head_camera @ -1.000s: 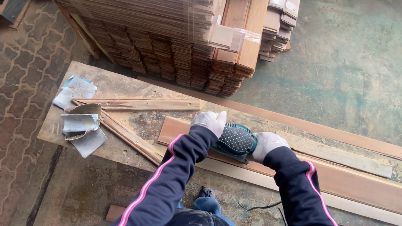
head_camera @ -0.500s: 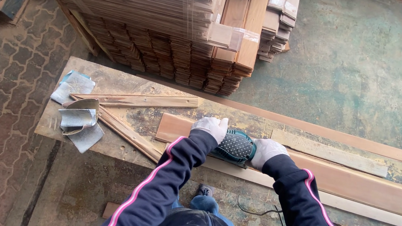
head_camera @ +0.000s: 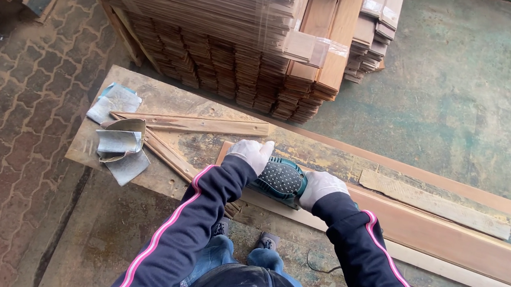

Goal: Sand long wooden planks using an orbital sander and manual sandpaper sheets on a workbench.

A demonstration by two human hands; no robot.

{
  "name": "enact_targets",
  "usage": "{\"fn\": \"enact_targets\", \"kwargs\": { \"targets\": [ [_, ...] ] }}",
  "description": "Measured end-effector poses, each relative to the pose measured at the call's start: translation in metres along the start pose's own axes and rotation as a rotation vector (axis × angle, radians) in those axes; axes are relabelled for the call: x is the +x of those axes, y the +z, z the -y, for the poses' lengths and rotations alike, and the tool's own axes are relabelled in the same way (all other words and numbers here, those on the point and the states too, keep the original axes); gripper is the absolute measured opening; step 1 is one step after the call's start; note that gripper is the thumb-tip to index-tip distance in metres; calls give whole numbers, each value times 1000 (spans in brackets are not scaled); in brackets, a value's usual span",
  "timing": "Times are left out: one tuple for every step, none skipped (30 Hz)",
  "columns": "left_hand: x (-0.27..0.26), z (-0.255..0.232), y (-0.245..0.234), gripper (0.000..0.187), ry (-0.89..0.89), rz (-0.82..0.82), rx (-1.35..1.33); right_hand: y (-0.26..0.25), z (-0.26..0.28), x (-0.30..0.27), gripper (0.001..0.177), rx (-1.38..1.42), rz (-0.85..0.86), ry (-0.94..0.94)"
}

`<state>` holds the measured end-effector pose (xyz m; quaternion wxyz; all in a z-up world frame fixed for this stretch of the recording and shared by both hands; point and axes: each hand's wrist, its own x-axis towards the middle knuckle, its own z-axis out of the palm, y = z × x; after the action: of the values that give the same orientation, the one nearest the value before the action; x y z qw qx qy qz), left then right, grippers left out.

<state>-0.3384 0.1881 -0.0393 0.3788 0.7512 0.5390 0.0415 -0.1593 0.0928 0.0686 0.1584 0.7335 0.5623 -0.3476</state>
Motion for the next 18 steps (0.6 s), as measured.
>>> {"fn": "enact_targets", "kwargs": {
  "targets": [
    [-2,2,-4,69,-2,1,0,-1,4,1,29,0,2,-1],
    [-3,3,-9,69,9,-22,-1,-2,8,2,29,-4,9,-5],
    [-5,4,-12,68,21,-44,-3,-3,11,3,30,-9,17,-8],
    [-5,8,-13,68,20,-43,-4,-3,13,4,30,-9,19,-7],
    [-5,11,-15,68,15,-42,-9,-4,15,5,29,-20,10,-19],
    [-5,14,-17,68,10,-41,-14,-4,18,6,28,-30,1,-31],
    [-4,16,-18,68,12,-43,-15,-6,20,5,28,-31,-1,-31],
    [-3,18,-19,68,13,-33,-25,-8,23,5,27,-15,16,-29],
    [-3,19,-19,68,16,-21,-34,-9,25,4,26,1,33,-26],
    [-4,18,-22,68,17,-22,-35,-7,24,5,26,1,31,-25],
    [-4,17,-24,68,14,-23,-39,-6,24,7,27,-11,14,-37],
    [-5,16,-26,67,10,-24,-43,-4,23,8,28,-23,-4,-49],
    [-5,17,-26,67,13,-23,-43,-4,24,8,28,-22,-5,-46],
    [-4,18,-26,67,12,-22,-44,-5,25,8,26,-14,-7,-42],
    [-4,20,-27,67,9,-20,-45,-4,26,8,25,-5,-8,-38],
    [-4,21,-28,67,11,-19,-43,-7,29,6,25,-3,-8,-37],
    [-5,23,-30,66,14,-27,-45,-9,33,4,25,25,2,-49],
    [-5,24,-31,65,18,-35,-47,-12,36,2,25,53,12,-62]
  ]
}}
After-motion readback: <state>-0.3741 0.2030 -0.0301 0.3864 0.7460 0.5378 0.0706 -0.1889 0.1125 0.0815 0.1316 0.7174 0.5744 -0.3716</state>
